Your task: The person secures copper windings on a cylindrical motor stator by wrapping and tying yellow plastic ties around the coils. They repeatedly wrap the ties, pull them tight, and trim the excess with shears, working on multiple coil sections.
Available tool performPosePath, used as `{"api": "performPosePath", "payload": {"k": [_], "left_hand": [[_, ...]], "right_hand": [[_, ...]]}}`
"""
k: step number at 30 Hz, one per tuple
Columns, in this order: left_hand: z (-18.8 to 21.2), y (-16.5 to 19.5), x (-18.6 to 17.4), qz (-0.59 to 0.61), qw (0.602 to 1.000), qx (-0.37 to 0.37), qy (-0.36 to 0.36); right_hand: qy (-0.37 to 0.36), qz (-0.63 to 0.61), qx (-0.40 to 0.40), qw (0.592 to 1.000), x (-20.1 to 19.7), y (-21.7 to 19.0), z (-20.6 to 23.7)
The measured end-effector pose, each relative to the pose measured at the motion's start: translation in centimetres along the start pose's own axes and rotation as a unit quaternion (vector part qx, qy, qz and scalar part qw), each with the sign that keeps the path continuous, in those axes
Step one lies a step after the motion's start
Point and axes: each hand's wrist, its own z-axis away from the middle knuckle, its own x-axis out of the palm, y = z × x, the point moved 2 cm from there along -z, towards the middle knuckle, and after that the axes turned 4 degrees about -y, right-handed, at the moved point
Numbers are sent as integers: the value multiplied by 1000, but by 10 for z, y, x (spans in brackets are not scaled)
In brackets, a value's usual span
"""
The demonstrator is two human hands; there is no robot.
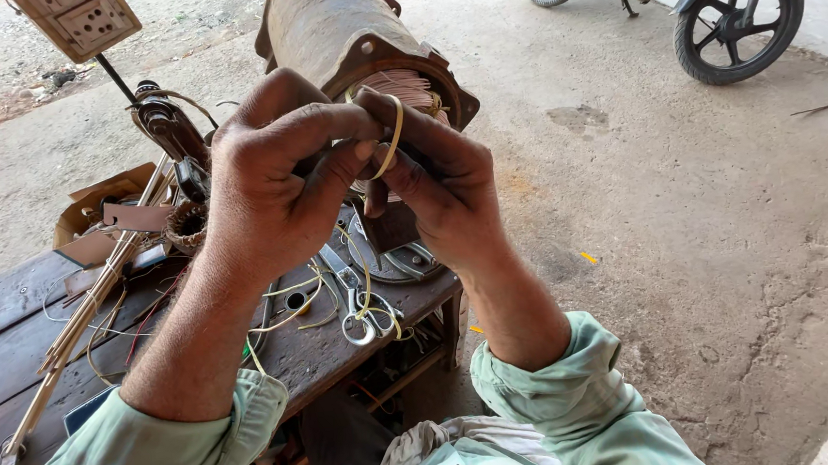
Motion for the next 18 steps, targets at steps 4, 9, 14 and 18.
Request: {"api": "performPosePath", "payload": {"k": [4,9,14,18], "left_hand": [[-1,-3,-4,17,1000,12,-10],[-10,1,-5,25,999,-7,-20],[-23,16,-7,7,998,-17,-57],[-25,17,-8,76,982,-155,-82]], "right_hand": [[-39,45,25,998,-6,-15,-9],[-28,90,56,994,-5,-21,-10],[83,75,93,989,-3,-12,-3],[90,88,9,992,-12,-11,8]]}}
